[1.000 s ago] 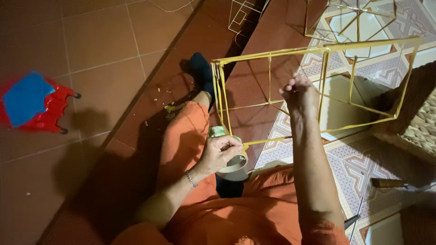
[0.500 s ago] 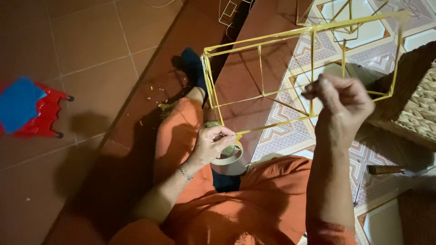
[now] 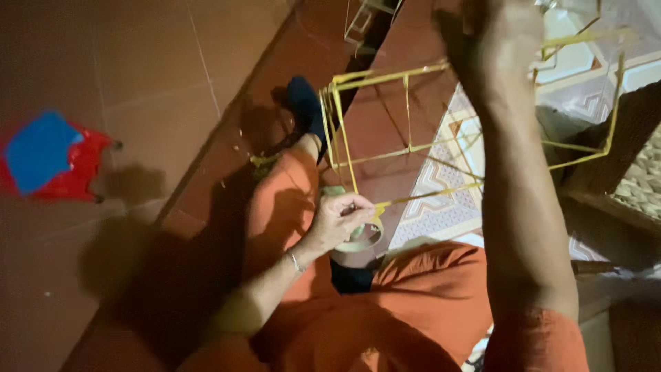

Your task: The person assembles a yellow bamboo frame by hand, then uses scissors to cut and apply yellow tape to secure the joints. The person sits on the floor and repeatedly wraps tape around the frame's corners.

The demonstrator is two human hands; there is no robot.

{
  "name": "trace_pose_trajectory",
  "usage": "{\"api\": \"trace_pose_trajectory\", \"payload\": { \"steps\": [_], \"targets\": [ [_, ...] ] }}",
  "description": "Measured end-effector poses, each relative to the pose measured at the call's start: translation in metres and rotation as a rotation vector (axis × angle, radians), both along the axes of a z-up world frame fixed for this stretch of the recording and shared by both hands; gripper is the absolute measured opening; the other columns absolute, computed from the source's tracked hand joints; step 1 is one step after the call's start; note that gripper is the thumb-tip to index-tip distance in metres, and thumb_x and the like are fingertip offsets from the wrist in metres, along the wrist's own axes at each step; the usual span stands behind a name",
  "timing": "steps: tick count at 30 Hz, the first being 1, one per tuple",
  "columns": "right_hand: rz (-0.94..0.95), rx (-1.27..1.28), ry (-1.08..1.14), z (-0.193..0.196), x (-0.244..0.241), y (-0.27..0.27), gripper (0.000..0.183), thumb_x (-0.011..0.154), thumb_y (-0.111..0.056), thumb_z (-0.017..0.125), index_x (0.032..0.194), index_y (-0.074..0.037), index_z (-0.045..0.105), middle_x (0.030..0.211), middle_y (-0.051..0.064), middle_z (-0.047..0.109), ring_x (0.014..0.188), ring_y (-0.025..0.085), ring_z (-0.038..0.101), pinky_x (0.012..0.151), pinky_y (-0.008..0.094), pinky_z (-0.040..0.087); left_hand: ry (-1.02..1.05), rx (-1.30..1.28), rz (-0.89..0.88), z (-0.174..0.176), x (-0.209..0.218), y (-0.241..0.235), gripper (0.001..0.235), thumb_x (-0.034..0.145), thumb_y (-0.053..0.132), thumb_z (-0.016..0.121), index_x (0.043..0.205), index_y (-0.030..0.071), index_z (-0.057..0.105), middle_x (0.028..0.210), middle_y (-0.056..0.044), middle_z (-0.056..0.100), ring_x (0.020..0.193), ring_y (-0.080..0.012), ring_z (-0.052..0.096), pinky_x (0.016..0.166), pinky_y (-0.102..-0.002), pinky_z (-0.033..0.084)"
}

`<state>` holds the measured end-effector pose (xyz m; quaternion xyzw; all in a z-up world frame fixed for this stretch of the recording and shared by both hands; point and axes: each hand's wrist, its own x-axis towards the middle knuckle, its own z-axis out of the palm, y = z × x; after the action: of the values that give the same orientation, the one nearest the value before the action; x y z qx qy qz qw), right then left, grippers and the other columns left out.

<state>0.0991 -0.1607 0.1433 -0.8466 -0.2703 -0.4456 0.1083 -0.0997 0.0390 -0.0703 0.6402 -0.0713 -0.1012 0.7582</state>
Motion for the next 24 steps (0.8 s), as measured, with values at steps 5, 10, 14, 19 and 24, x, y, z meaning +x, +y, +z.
{"api": "trace_pose_trajectory", "payload": {
  "steps": [5, 10, 14, 19, 24],
  "targets": [
    [0.01, 0.115, 0.206, -0.054, -0.061, -0.053, 0.019, 0.095, 0.002, 0.078, 0.113, -0.003, 0.074, 0.101, 0.011, 0.073, 0.095, 0.028, 0.069, 0.086, 0.04, 0.052, -0.078, 0.023, 0.025, 0.009, 0.009, 0.005, 0.006, 0.096, 0.006, 0.071, 0.097, 0.001, 0.075, 0.081, 0.001, 0.073, 0.057, 0.0012, 0.056, 0.046, -0.017, 0.043],
    [0.153, 0.129, 0.326, -0.09, -0.126, -0.057, 0.022, 0.09, 0.006, 0.08, 0.107, -0.003, 0.07, 0.114, 0.013, 0.071, 0.104, 0.031, 0.066, 0.083, 0.038, 0.052, -0.049, -0.01, 0.08, 0.016, 0.019, 0.011, 0.007, 0.096, 0.006, 0.072, 0.099, 0.001, 0.075, 0.085, 0.0, 0.074, 0.065, 0.001, 0.061, 0.047, -0.017, 0.046],
    [0.314, -0.02, 0.359, -0.111, -0.147, -0.04, 0.025, 0.082, -0.004, 0.083, 0.104, -0.003, 0.071, 0.107, 0.012, 0.071, 0.107, 0.031, 0.064, 0.094, 0.046, 0.049, -0.021, -0.017, 0.093, 0.017, 0.023, 0.013, 0.008, 0.097, 0.006, 0.071, 0.102, 0.0, 0.074, 0.087, -0.001, 0.074, 0.068, -0.0004, 0.063, 0.053, -0.017, 0.047],
    [0.326, -0.005, 0.386, -0.127, -0.134, -0.043, 0.015, 0.088, -0.013, 0.081, 0.096, -0.008, 0.07, 0.093, 0.007, 0.067, 0.094, 0.029, 0.059, 0.092, 0.045, 0.045, -0.03, 0.036, 0.13, 0.023, 0.023, 0.017, 0.008, 0.092, 0.004, 0.072, 0.099, 0.0, 0.074, 0.077, -0.001, 0.072, 0.051, 0.0003, 0.055, 0.041, -0.017, 0.04],
    [0.328, 0.032, 0.547, -0.143, -0.124, -0.048, 0.018, 0.092, -0.028, 0.079, 0.088, -0.013, 0.071, 0.081, 0.004, 0.065, 0.086, 0.026, 0.055, 0.091, 0.047, 0.041, 0.033, 0.033, 0.131, 0.028, 0.021, 0.021, 0.007, 0.095, 0.005, 0.073, 0.098, -0.001, 0.075, 0.073, 0.0, 0.067, 0.052, 0.0007, 0.052, 0.044, -0.017, 0.039]
  ]
}}
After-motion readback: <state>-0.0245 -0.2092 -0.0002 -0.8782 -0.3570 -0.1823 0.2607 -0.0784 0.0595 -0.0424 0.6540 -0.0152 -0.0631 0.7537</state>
